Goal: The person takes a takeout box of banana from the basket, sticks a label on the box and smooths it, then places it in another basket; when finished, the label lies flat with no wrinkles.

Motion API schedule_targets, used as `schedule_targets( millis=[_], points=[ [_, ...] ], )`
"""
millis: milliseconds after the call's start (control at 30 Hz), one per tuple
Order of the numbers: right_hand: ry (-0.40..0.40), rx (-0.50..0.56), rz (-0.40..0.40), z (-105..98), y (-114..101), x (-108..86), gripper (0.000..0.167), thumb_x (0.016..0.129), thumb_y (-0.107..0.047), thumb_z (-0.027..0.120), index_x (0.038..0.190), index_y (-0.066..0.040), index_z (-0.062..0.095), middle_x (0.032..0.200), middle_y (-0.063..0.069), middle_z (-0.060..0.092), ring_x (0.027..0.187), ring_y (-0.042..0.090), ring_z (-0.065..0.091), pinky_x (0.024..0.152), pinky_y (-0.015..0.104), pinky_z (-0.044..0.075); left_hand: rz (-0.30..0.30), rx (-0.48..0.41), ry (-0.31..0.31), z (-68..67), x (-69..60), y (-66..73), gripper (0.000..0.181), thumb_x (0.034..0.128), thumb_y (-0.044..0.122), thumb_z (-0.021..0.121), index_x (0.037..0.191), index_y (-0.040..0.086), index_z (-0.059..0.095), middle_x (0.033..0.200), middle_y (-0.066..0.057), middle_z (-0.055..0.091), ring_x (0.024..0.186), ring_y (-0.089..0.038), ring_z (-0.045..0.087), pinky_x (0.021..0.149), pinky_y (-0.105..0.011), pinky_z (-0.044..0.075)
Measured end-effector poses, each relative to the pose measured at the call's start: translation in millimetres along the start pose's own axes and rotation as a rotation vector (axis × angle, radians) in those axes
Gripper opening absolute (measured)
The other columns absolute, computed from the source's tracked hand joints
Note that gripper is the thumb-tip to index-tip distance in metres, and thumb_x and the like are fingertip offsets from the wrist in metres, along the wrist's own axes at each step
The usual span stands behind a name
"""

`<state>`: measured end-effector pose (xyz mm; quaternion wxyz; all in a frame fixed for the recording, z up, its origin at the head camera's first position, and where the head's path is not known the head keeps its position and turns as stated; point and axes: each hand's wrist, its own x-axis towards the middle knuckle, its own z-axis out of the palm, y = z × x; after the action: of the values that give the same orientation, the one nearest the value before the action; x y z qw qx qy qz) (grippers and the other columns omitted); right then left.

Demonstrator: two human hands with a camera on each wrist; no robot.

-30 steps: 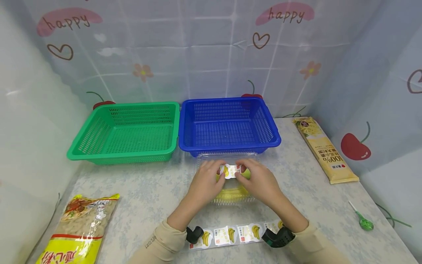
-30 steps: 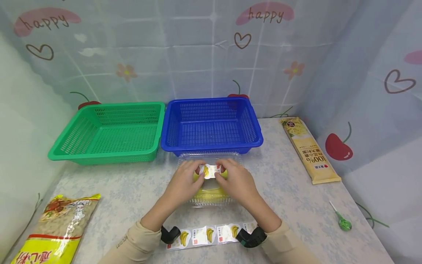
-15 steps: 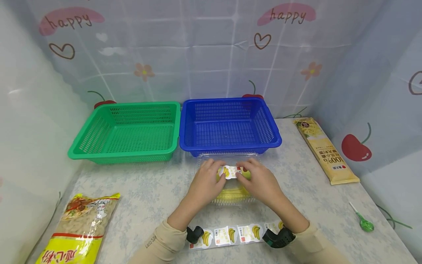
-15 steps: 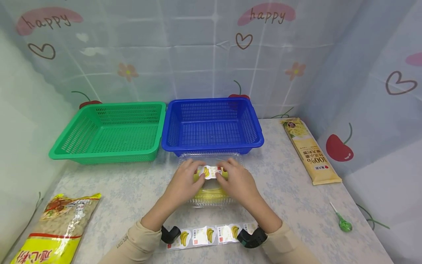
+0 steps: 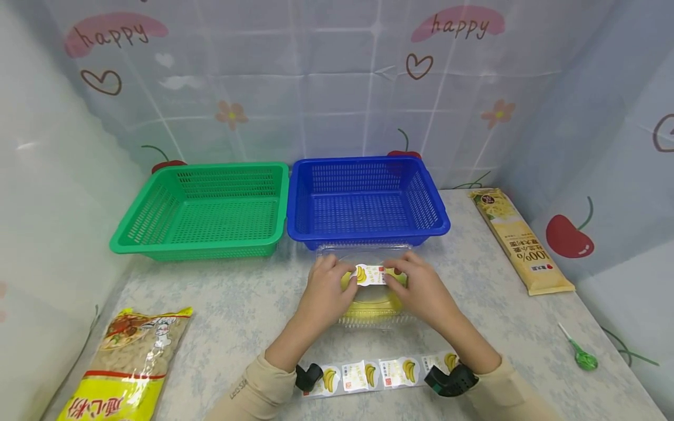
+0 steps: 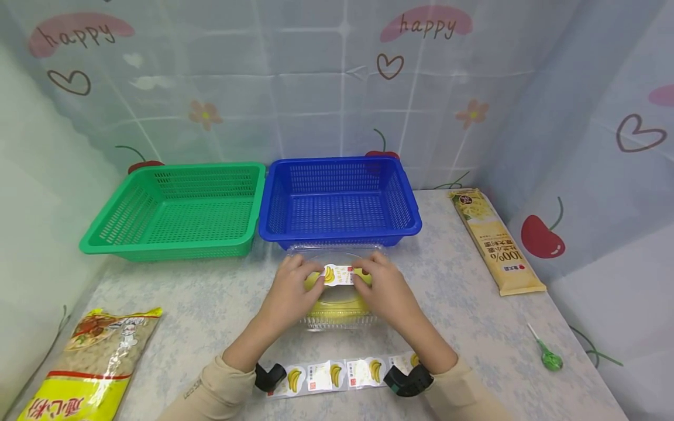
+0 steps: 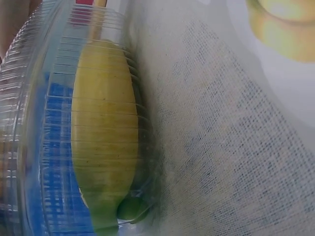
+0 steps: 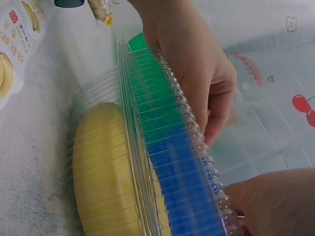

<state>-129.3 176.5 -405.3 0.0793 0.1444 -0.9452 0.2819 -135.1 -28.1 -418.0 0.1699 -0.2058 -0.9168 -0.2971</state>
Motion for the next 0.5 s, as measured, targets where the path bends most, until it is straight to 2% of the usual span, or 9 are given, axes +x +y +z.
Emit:
schedule_targets(
  millis=[267,500],
  points=[
    [-0.007,-0.023,-0.054,0.5,1.1,1.5,0.018,0.091,-0.016,0.073,0.107,-0.011,0.077,0.087,0.000,0.057,0.069,0.009,0.048,0.060,0.023,0.044,0.033,0.015,0.031,1.7,0.4,-2.5,0.007,0.0863,0.014,0.072,0.086,0.009,0.077,0.075,-0.001,0.053,0.073,-0.019,0.046,0.074,-0.034,0.043],
    [-0.013,0.011,-0.035,-0.5,2.1,-0.6,0.016,0.091,-0.014,0.073,0.106,-0.011,0.077,0.087,0.000,0.056,0.064,0.008,0.044,0.057,0.022,0.043,0.017,-0.009,0.030,2.4,-0.8,-3.8,0.009,0.0871,0.015,0.071,0.089,0.009,0.078,0.076,-0.001,0.055,0.073,-0.019,0.046,0.076,-0.035,0.045]
  ],
)
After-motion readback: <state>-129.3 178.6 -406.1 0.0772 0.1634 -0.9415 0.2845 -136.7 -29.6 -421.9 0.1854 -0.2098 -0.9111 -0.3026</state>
